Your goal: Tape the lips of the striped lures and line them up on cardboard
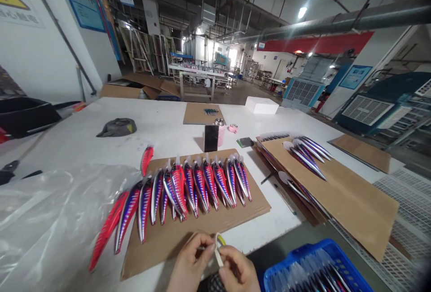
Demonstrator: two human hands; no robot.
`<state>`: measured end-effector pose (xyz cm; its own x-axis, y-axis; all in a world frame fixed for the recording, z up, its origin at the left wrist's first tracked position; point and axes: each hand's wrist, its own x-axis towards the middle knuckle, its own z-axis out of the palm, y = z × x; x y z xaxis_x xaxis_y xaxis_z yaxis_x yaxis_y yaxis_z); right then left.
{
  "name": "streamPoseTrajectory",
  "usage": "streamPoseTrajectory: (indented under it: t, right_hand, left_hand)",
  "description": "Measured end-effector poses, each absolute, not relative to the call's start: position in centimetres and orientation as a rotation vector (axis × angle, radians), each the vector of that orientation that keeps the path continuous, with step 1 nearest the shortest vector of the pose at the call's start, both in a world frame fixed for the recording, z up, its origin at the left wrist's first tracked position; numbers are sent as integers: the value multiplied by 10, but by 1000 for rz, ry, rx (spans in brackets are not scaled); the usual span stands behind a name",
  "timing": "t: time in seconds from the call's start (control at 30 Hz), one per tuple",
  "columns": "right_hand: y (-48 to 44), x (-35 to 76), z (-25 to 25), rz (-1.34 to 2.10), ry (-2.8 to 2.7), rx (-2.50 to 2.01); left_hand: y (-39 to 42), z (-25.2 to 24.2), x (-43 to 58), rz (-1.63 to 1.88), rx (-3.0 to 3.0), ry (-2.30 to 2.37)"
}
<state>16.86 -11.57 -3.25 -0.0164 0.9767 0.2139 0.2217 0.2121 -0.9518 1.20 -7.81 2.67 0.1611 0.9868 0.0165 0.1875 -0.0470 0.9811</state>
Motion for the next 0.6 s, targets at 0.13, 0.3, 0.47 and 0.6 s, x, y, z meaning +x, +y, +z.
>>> streamPoseTrajectory:
  t: [0.13,0.3,0.47,0.6]
  right_hand:
    - [-114,167,-15,804,-1547,-1279]
    - [-104,169,12,521,-1660,-1333]
    - [-97,170,28,308,-1887,-1384]
    - [-96,170,30,126,-2051,-1442]
  left_hand:
    - [-85,29,11,1070,1522,1167]
    - [-97,30,8,1218,1627,1093]
    - [-92,28,-4,1287,1527,1307]
    - [-87,31,-9,1122,1901,1286]
